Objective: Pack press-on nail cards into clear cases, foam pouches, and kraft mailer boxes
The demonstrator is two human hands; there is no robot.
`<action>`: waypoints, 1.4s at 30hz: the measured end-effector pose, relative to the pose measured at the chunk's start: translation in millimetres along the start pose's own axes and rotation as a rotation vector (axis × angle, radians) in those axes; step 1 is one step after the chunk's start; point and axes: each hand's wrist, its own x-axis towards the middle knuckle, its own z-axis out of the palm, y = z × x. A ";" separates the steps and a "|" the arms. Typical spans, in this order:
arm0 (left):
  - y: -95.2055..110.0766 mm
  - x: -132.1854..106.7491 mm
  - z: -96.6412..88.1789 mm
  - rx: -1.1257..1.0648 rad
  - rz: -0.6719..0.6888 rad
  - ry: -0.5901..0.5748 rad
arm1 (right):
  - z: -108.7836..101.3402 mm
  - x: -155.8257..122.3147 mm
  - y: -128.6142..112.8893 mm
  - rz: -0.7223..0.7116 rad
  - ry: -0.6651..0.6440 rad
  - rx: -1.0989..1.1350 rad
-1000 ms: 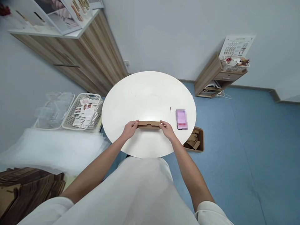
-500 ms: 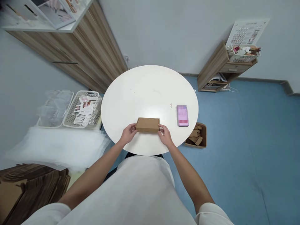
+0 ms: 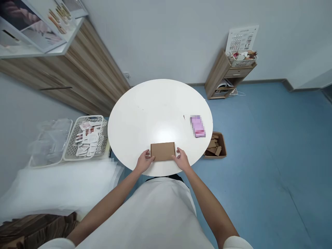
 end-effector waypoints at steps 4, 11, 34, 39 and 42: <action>-1.3 10.1 -0.9 0.046 0.082 -0.054 | 4.4 6.5 -6.9 0.033 0.050 -0.086; -9.0 6.9 -3.1 0.041 0.208 -0.165 | 23.4 -7.7 -4.5 0.080 0.067 -0.151; 35.9 9.0 8.4 -0.092 -0.025 -0.150 | -28.7 -0.3 -3.1 0.089 0.039 -0.099; 95.0 7.6 70.1 -0.060 -0.004 -0.341 | -103.2 -22.3 27.8 0.140 0.173 -0.112; 138.8 8.1 122.8 0.051 0.069 -0.435 | -151.3 -38.2 55.6 0.182 0.283 -0.095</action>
